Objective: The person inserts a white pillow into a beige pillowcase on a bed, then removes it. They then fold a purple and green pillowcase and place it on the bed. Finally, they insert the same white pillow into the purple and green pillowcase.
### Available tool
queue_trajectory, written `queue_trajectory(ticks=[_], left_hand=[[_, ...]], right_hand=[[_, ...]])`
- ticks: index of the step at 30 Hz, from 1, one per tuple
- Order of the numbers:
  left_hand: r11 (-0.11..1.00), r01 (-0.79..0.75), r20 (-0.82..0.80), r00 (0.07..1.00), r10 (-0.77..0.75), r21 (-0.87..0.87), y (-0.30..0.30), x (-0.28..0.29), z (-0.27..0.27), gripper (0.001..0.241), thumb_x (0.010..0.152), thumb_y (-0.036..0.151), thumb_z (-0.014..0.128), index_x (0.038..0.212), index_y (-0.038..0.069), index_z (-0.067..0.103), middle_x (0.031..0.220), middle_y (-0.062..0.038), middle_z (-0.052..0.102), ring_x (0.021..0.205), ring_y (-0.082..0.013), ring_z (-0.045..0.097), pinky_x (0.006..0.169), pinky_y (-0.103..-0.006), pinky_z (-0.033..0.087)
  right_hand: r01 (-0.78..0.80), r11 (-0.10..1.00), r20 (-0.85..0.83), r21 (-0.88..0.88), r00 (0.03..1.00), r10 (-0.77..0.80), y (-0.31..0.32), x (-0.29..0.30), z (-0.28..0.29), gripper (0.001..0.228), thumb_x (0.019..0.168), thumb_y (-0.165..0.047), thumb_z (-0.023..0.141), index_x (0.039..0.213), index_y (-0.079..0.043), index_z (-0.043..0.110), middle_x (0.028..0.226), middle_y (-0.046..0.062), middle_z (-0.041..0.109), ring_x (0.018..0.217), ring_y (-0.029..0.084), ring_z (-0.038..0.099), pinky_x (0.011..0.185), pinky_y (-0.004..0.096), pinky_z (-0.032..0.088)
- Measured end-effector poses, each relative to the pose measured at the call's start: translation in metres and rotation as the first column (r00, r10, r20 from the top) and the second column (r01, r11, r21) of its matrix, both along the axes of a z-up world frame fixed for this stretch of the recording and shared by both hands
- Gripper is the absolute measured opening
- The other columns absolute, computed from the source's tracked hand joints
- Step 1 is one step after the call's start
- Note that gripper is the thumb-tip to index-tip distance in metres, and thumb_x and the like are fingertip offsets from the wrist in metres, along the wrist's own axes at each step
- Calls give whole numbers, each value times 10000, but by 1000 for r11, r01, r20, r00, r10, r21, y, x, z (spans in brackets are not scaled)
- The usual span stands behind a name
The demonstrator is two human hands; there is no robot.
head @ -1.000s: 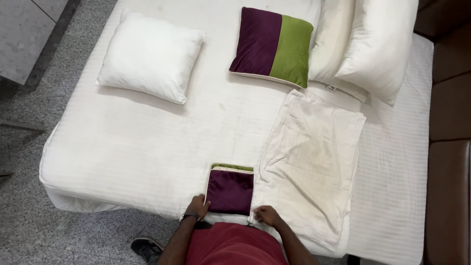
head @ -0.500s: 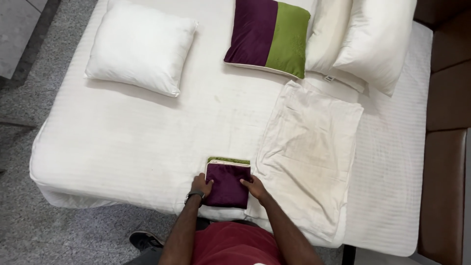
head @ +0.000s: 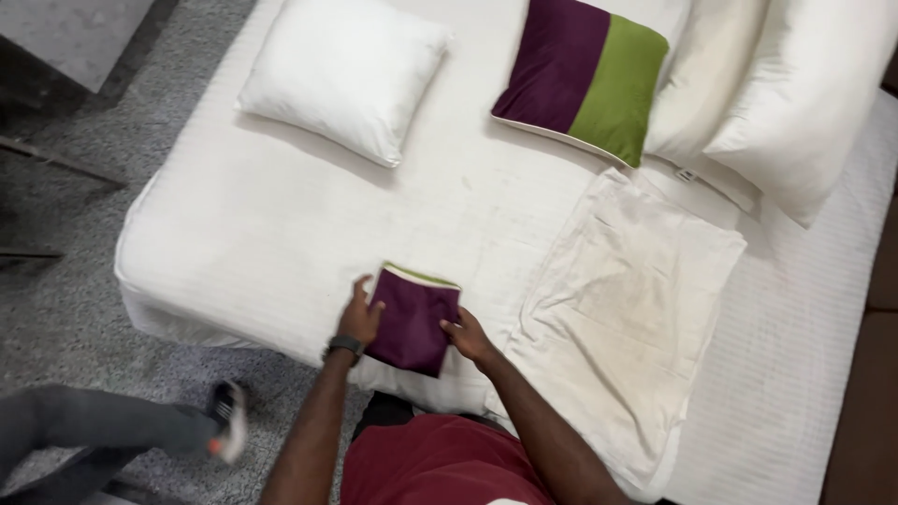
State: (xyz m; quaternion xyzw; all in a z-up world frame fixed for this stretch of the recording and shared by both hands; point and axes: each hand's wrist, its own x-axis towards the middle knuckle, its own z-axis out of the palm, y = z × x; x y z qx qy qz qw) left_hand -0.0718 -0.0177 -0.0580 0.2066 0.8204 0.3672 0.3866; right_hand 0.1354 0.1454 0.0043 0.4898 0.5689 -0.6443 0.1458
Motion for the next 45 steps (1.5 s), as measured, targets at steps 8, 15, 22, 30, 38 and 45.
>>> queue_trajectory(ticks=[8, 15, 22, 30, 38, 45], left_hand=[[970, -243, -516, 834, 192, -31, -24, -157, 94, 539, 961, 211, 721, 1433, 75, 499, 1322, -195, 609, 1183, -394, 610, 971, -546, 501], [981, 147, -463, 866, -190, -128, -12, -129, -65, 654, 873, 344, 732, 1434, 88, 513, 1463, -211, 483, 1337, -417, 510, 1140, -522, 449], [785, 239, -184, 895, -406, -571, 109, -46, -46, 765, 881, 432, 747, 1516, 174, 406, 1613, -260, 157, 1454, -478, 244, 1127, -578, 348], [914, 271, -229, 910, -345, -301, 322, -60, -29, 562, 963, 363, 675, 1465, 173, 506, 1679, -206, 236, 1453, -415, 408, 1147, -518, 430], [986, -146, 284, 952, 117, 82, 518, -87, -21, 840, 959, 297, 733, 1531, 14, 187, 1376, -176, 459, 1088, -275, 600, 883, -396, 541], [923, 108, 41, 990, -132, 371, 474, -73, 4, 284, 1102, 269, 609, 1042, -7, 633, 742, -95, 638, 594, -144, 643, 562, -330, 568]], right_hand=[[-85, 986, -347, 142, 929, 130, 3, -83, -35, 622, 958, -364, 646, 1475, -71, 465, 1406, 119, 602, 1189, 272, 634, 970, 427, 556], [-511, 702, 436, 496, 846, 307, 76, 27, -113, 1035, 757, -507, 875, 1563, -136, 341, 1638, 147, 294, 1562, 354, 204, 1166, 622, 316], [-371, 767, 630, 523, 775, -54, 165, 96, -84, 1364, 624, -400, 970, 1665, -308, 94, 1750, 128, -36, 1575, 424, 132, 1097, 742, 353], [-445, 893, 675, 74, 681, 283, 194, 89, -116, 1600, 499, -538, 1024, 1654, -330, -64, 1733, 120, -166, 1583, 466, -7, 1050, 878, 206], [-491, 869, 700, 60, 642, 314, 202, 80, -100, 1539, 547, -523, 990, 1670, -273, -32, 1729, 192, -120, 1577, 479, 45, 1054, 917, 118], [-430, 902, 630, -36, 691, 354, 207, 80, -94, 1496, 568, -514, 976, 1668, -277, -9, 1742, 157, -104, 1585, 462, 62, 1079, 883, 179]])
